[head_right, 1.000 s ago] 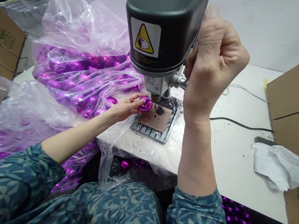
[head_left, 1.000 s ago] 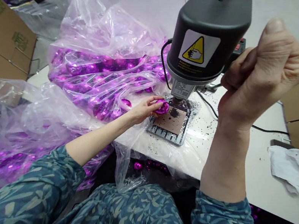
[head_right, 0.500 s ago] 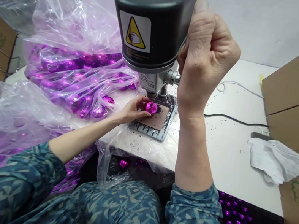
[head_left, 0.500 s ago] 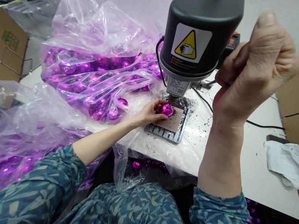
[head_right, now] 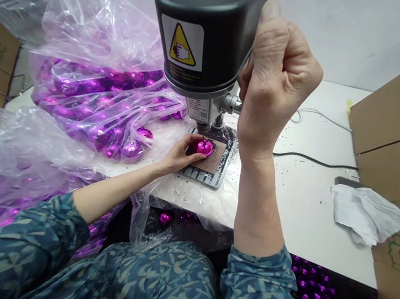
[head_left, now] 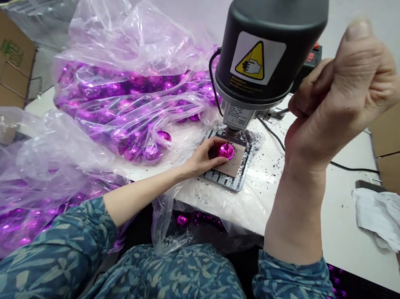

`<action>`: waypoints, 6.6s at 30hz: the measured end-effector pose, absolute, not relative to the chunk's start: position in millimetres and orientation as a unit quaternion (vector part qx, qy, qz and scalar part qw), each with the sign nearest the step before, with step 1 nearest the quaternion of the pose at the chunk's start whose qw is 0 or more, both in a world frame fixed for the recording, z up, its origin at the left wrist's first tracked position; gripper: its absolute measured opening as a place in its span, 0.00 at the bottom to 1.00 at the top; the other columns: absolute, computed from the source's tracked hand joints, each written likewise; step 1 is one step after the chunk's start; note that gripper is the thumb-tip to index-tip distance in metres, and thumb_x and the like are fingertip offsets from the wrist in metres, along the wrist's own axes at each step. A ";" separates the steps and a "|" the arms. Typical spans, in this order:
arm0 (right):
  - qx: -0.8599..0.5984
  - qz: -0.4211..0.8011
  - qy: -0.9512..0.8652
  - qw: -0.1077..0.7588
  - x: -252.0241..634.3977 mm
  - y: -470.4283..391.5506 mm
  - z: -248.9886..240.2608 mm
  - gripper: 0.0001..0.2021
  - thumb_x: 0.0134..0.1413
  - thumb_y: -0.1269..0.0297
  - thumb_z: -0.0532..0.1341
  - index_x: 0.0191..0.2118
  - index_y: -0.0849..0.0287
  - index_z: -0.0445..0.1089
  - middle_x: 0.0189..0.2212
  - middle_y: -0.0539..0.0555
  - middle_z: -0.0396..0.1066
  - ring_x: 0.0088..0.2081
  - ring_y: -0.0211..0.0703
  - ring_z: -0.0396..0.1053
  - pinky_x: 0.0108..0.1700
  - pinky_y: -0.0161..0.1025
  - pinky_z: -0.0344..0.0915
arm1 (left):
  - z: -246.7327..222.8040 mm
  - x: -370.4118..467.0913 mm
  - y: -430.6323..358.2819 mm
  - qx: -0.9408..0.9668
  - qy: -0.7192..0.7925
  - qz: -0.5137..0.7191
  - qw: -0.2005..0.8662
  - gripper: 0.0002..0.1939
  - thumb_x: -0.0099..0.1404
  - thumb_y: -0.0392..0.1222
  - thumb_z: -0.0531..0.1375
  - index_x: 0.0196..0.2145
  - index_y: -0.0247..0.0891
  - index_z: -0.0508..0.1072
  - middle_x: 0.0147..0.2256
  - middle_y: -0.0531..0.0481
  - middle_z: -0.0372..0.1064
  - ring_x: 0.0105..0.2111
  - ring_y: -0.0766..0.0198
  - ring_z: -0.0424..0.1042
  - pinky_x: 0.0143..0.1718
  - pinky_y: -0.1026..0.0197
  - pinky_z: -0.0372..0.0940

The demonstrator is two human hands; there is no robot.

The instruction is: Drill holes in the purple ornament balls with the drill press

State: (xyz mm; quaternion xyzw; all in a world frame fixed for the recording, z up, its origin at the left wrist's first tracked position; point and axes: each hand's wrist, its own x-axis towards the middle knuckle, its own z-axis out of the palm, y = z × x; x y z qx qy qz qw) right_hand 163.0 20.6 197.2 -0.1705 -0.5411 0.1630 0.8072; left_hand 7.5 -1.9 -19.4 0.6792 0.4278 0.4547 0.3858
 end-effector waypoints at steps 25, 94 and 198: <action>-0.118 -0.034 -0.582 0.804 165.5 -4.2 124.6 0.27 0.64 0.66 0.59 0.18 0.57 0.44 0.12 0.43 0.43 0.13 0.31 0.43 0.18 0.39 0.43 | -23.8 9.1 -4.6 0.664 0.425 0.468 0.399 0.32 0.65 0.61 0.72 0.57 0.39 0.72 0.56 0.38 0.76 0.55 0.51 0.78 0.59 0.49 0.71; -0.222 0.128 -0.551 0.794 160.6 -7.6 185.5 0.31 0.64 0.45 0.64 0.18 0.55 0.51 0.14 0.43 0.47 0.16 0.30 0.51 0.22 0.38 0.46 | 31.1 -47.0 9.5 0.484 0.406 0.438 0.640 0.26 0.69 0.57 0.69 0.59 0.44 0.76 0.52 0.43 0.80 0.45 0.57 0.81 0.42 0.55 0.79; -0.178 0.134 -0.568 0.792 166.5 5.7 191.1 0.26 0.58 0.48 0.67 0.17 0.53 0.58 0.13 0.45 0.47 0.15 0.36 0.49 0.20 0.43 0.46 | 34.0 -54.6 -64.2 0.848 0.363 0.238 0.305 0.11 0.78 0.47 0.61 0.52 0.40 0.75 0.46 0.43 0.78 0.45 0.56 0.79 0.47 0.54 0.75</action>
